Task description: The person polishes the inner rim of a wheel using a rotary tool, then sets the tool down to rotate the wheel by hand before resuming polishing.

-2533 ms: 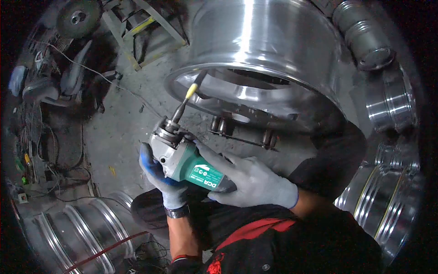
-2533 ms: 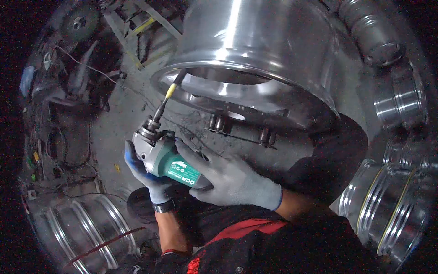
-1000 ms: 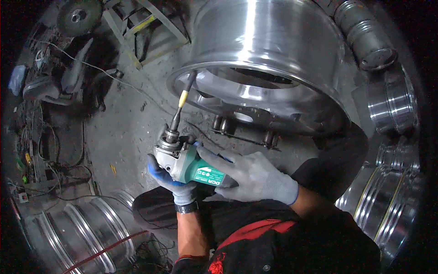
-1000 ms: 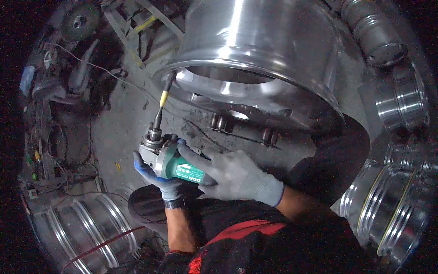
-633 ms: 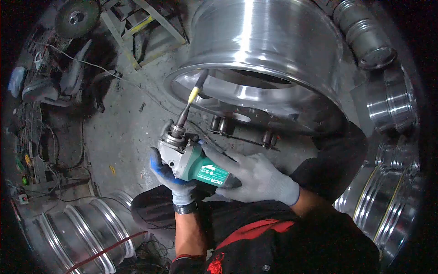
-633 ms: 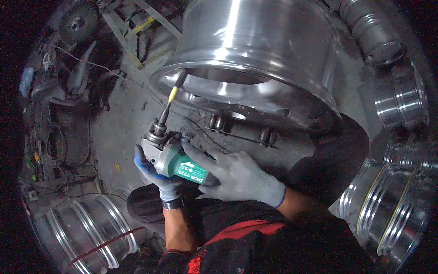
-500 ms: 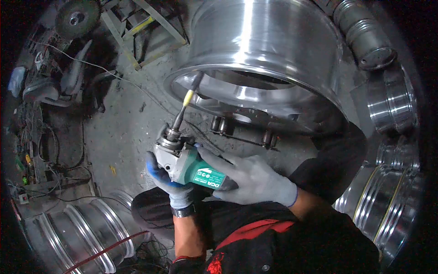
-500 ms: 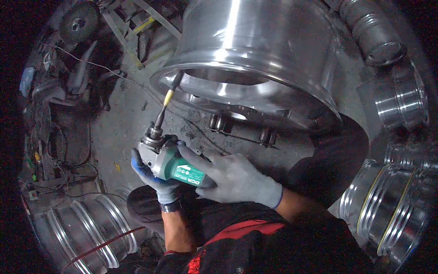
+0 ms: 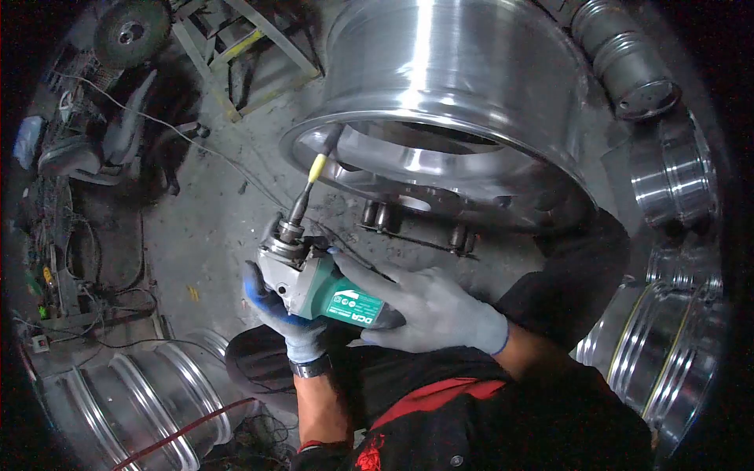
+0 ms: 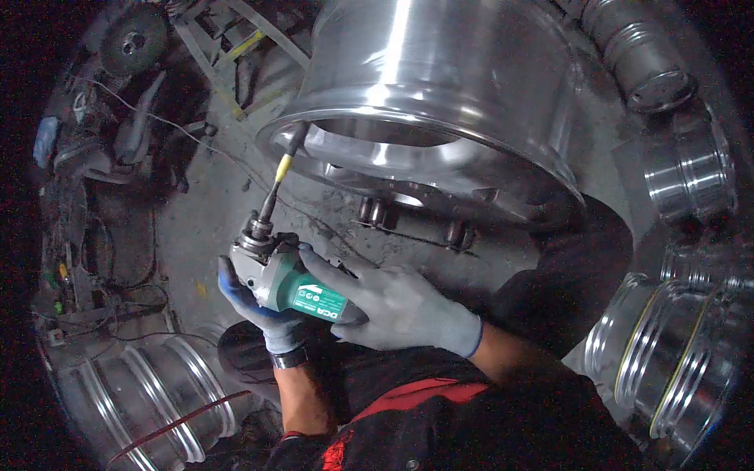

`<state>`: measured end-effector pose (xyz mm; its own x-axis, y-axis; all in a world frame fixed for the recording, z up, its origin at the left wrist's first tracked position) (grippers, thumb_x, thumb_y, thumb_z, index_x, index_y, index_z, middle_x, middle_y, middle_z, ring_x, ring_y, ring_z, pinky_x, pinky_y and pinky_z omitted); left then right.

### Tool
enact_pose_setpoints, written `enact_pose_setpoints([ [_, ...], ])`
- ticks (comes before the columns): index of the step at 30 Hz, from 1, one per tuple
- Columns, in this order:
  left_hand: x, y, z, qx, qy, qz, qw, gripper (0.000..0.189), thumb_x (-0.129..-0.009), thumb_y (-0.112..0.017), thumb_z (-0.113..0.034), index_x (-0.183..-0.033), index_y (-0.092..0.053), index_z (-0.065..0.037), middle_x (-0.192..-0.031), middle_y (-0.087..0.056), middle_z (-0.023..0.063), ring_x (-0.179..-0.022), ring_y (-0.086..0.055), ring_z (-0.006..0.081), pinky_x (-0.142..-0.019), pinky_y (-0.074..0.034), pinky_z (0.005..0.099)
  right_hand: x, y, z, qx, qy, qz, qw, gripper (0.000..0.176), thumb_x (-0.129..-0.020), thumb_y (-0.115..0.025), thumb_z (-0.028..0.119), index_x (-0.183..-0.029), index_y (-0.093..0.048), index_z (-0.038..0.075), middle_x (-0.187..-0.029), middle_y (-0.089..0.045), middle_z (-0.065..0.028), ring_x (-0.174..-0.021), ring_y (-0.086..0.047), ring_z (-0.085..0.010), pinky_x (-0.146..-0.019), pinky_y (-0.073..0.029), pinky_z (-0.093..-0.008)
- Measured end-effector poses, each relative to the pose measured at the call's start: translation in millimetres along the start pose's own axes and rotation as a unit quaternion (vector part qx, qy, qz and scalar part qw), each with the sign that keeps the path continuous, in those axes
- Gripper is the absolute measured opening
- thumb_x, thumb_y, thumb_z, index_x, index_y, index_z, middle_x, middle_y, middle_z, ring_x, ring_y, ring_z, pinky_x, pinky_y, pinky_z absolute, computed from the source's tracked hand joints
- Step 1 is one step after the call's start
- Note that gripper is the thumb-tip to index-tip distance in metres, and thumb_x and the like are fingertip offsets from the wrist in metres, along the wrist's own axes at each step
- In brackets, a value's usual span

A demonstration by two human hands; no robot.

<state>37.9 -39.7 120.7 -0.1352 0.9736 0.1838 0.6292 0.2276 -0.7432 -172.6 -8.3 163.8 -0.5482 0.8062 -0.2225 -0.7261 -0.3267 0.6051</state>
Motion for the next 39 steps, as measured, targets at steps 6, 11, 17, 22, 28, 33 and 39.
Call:
enact_pose_setpoints([
  [6,0.3,-5.8,5.9,-0.047,0.012,-0.03,0.998,0.075,-0.106,-0.046,-0.063,-0.144,-0.061,0.0,-0.117,-0.075,0.024,-0.102,-0.074,0.0339,-0.093,-0.061,0.046,2.9,-0.9,-4.9,-0.017,0.014,-0.03,0.999,0.112,-0.083,-0.088,0.04,-0.173,-0.028,0.011,-0.14,-0.064,-0.0256,-0.11,-0.073,-0.0415,-0.088,-0.065,-0.0488],
  [11,3.3,-11.0,12.5,0.063,0.068,0.003,0.996,0.075,-0.106,-0.046,-0.064,-0.141,-0.062,0.001,-0.114,-0.076,0.0241,-0.101,-0.074,0.0353,-0.093,-0.061,0.0467,7.6,8.5,-0.9,-0.025,-0.021,-0.016,0.999,0.109,-0.084,-0.089,0.044,-0.171,-0.034,0.008,-0.13,-0.07,-0.0237,-0.093,-0.077,-0.0392,-0.077,-0.065,-0.0468],
  [17,1.1,2.1,-3.6,-0.009,0.017,-0.021,1.0,0.075,-0.106,-0.046,-0.065,-0.135,-0.064,0.002,-0.115,-0.076,0.0238,-0.101,-0.074,0.0351,-0.094,-0.06,0.0473,2.2,-5.2,-1.7,-0.002,-0.01,0.017,1.0,0.115,-0.083,-0.088,0.04,-0.175,-0.024,0.016,-0.166,-0.046,-0.0267,-0.135,-0.065,-0.0419,-0.107,-0.058,-0.0525],
  [22,11.7,9.5,28.3,-0.03,0.021,-0.049,0.998,0.075,-0.107,-0.046,-0.063,-0.141,-0.061,0.003,-0.123,-0.074,0.0222,-0.108,-0.073,0.0347,-0.099,-0.06,0.0494,21.3,7.2,-6.8,-0.045,-0.072,0.045,0.995,0.112,-0.085,-0.086,0.041,-0.175,-0.024,0.018,-0.157,-0.054,-0.0277,-0.13,-0.066,-0.0464,-0.104,-0.06,-0.0539],
  [28,14.9,3.5,42.3,0.067,0.1,0.03,0.992,0.076,-0.108,-0.046,-0.064,-0.148,-0.059,0.0,-0.131,-0.073,0.0209,-0.111,-0.073,0.0346,-0.102,-0.059,0.0487,34.9,2.5,-15.1,-0.027,-0.138,0.109,0.984,0.108,-0.09,-0.08,0.046,-0.176,-0.019,0.021,-0.15,-0.058,-0.0317,-0.124,-0.069,-0.0483,-0.096,-0.062,-0.0573],
  [33,9.1,5.3,18.3,0.027,0.05,0.005,0.998,0.075,-0.108,-0.041,-0.064,-0.141,-0.061,0.001,-0.12,-0.075,0.0252,-0.107,-0.074,0.0352,-0.1,-0.059,0.0476,13.5,2.7,-6.3,-0.01,-0.069,0.06,0.996,0.111,-0.087,-0.082,0.043,-0.176,-0.02,0.018,-0.147,-0.06,-0.0303,-0.116,-0.072,-0.0473,-0.094,-0.063,-0.0572],
  [39,0.6,5.0,2.2,0.0,0.01,-0.005,1.0,0.077,-0.107,-0.044,-0.065,-0.139,-0.062,0.002,-0.117,-0.075,0.0253,-0.104,-0.074,0.0355,-0.096,-0.06,0.0476,2.6,-0.2,-0.2,-0.021,-0.041,0.053,0.998,0.112,-0.085,-0.084,0.038,-0.175,-0.022,0.015,-0.158,-0.053,-0.0291,-0.132,-0.065,-0.0453,-0.101,-0.061,-0.0571],
])
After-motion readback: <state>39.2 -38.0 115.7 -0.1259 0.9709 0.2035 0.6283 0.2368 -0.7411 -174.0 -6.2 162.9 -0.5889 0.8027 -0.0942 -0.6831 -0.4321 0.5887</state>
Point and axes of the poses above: each hand's wrist, its own x-axis away from the middle knuckle, its own y-axis out of the back of the hand, z = x × y, the point moved 4 cm from there along -x, towards the middle knuckle
